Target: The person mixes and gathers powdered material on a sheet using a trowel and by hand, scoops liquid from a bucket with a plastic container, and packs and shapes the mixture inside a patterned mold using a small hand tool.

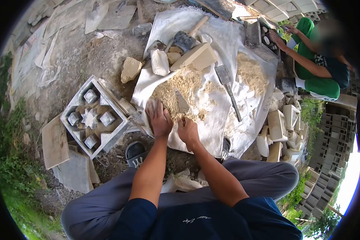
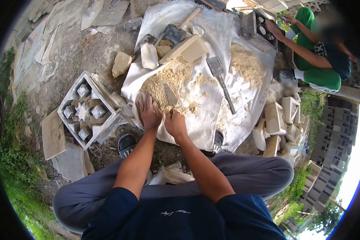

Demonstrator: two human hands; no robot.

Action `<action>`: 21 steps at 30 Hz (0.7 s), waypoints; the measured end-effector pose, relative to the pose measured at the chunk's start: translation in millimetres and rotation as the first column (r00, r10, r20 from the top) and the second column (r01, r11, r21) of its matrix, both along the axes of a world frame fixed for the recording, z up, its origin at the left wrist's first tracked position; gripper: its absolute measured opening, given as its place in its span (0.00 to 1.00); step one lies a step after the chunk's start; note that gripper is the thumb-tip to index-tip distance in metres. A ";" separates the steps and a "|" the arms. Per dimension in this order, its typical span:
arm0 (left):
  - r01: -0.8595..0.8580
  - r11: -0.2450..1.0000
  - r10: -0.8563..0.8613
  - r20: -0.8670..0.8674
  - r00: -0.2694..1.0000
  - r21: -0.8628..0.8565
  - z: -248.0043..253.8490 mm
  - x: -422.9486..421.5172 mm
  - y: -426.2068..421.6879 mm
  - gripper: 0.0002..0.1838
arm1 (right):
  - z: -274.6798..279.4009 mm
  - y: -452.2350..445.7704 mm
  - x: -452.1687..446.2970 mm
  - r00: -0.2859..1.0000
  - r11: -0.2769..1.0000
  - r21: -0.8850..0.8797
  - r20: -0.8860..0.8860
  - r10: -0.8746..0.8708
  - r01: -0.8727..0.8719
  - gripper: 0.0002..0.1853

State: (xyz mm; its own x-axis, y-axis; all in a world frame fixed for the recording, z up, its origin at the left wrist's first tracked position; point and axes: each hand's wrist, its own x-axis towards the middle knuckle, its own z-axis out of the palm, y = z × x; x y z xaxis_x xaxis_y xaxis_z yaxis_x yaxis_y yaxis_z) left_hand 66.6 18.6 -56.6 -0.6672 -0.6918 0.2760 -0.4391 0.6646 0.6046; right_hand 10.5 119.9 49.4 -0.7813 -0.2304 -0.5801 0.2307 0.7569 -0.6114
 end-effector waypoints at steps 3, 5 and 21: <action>0.030 0.990 -0.062 0.232 0.971 0.137 -2.4 7.1 1.6 0.23 | 9.0 3.8 -3.4 0.975 0.996 0.071 -0.211 0.070 -0.057 0.19; -0.020 0.978 -0.008 0.135 0.991 0.205 -2.7 2.0 5.2 0.22 | 13.1 5.7 -14.4 0.983 0.983 0.183 -0.179 0.037 -0.003 0.20; 0.034 0.987 -0.029 -0.033 0.999 0.160 -2.7 1.1 3.5 0.25 | 5.4 36.7 -57.3 0.677 0.966 0.007 0.713 -0.185 0.257 0.21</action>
State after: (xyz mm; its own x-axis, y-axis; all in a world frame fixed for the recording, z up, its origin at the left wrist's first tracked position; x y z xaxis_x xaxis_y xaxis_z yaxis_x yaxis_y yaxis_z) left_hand 67.7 22.1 -59.3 -0.6823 -0.7077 0.1836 -0.3995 0.5712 0.7171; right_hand -46.8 156.5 54.8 -0.1877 -0.1817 -0.9653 0.7726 0.5796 -0.2594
